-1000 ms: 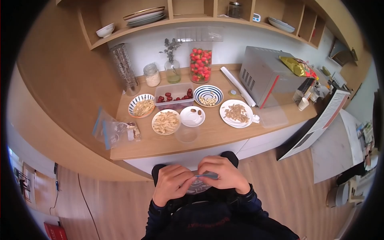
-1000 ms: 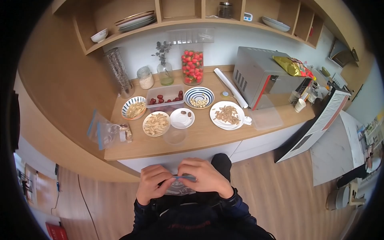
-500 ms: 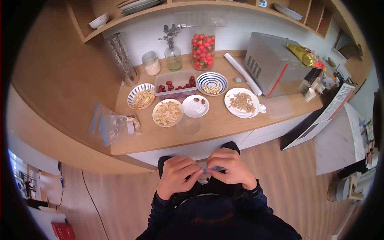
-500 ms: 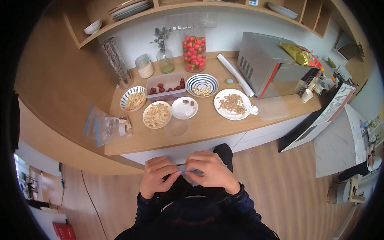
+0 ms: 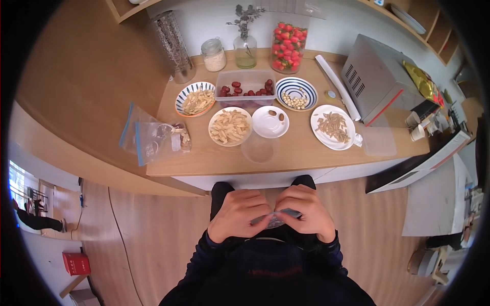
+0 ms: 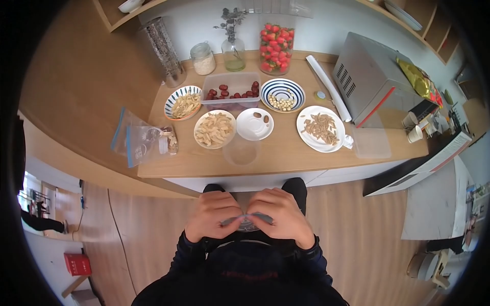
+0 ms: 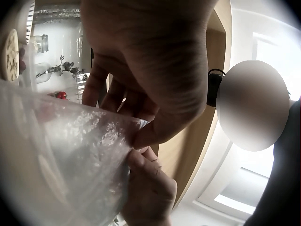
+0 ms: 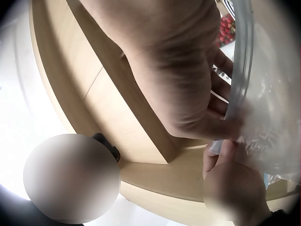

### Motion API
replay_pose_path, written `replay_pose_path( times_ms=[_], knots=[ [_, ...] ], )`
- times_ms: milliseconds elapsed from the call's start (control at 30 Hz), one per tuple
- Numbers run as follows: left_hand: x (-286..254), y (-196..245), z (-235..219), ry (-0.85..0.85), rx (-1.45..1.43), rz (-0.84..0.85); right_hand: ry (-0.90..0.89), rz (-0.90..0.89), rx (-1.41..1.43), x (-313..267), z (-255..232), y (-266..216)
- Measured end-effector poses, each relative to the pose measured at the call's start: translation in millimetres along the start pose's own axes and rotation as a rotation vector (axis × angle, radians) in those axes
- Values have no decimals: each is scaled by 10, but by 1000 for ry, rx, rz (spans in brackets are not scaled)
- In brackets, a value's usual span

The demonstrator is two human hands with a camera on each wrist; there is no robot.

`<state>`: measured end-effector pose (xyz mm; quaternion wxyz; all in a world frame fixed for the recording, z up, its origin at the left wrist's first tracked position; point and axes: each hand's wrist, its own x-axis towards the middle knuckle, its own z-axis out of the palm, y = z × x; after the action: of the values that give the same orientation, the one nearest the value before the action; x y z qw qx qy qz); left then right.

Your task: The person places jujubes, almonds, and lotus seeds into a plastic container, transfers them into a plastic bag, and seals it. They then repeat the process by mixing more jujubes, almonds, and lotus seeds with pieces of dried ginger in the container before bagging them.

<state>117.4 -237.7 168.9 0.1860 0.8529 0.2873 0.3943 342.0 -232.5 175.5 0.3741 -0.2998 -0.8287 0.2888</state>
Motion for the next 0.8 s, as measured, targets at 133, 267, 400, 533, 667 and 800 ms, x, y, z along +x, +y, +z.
replay_pose_path(
  times_ms=[133,267,400,533,667,800],
  knots=[
    [7,-81,8,37,15,20,11,-17,6,25,15,137],
    [36,-101,-42,74,34,13,-8,-93,11,151,-19,170],
    [100,-77,-169,46,87,-19,-5,-128,29,317,-52,129],
    [87,-94,-244,54,225,21,-79,-140,-19,448,-114,99],
    [80,-103,-388,163,260,36,-76,-194,-123,588,-203,0],
    [53,-81,-570,191,252,5,-78,-190,-169,629,-254,4]
  ],
)
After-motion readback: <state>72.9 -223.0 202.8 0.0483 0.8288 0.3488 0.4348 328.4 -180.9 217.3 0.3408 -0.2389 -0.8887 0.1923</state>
